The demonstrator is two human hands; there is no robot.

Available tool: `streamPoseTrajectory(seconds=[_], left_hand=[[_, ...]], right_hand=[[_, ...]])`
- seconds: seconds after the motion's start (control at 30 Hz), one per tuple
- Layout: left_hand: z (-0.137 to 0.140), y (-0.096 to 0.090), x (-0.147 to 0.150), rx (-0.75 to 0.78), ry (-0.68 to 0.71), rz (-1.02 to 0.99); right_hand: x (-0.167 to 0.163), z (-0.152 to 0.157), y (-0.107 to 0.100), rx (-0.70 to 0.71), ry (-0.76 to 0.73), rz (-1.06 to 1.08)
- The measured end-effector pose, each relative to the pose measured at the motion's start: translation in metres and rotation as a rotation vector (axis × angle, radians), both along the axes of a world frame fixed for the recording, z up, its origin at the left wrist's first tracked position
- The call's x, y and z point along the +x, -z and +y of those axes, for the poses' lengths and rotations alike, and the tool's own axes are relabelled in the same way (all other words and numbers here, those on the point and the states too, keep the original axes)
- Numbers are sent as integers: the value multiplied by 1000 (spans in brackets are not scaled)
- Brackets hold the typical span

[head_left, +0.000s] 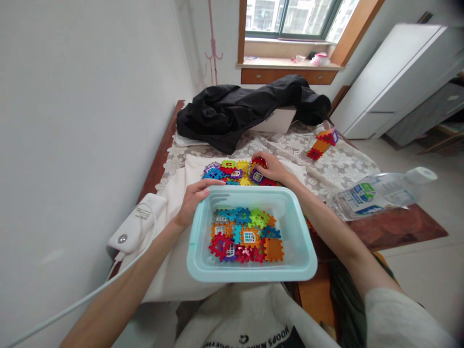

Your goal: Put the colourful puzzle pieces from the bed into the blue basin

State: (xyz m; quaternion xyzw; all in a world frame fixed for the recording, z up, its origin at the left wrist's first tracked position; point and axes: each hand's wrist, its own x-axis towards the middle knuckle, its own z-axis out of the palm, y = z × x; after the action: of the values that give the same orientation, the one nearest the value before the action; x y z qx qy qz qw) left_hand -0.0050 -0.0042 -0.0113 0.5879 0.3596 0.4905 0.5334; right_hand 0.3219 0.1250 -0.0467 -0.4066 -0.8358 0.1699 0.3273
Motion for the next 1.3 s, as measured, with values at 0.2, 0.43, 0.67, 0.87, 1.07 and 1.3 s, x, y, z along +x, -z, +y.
streamPoseTrajectory(seconds=[0.2, 0.43, 0.67, 0.87, 1.07, 1.3], left_hand=[[0, 1, 0, 2, 12, -9], [-1, 0, -1, 17, -10, 15], [1, 1, -2, 25, -18, 59], [0, 1, -1, 17, -23, 46], [1, 1, -1, 23, -10, 28], [1, 2, -2, 29, -28, 53]], right_hand=[[-1, 1, -19, -93, -72, 115], [-1, -9, -60, -196, -203, 174], [-5, -46, -118, -471, -547, 241], [-23, -84, -144, -510, -692, 24], [-42, -95, -136, -466, -680, -146], [-47, -99, -137, -385, -666, -191]])
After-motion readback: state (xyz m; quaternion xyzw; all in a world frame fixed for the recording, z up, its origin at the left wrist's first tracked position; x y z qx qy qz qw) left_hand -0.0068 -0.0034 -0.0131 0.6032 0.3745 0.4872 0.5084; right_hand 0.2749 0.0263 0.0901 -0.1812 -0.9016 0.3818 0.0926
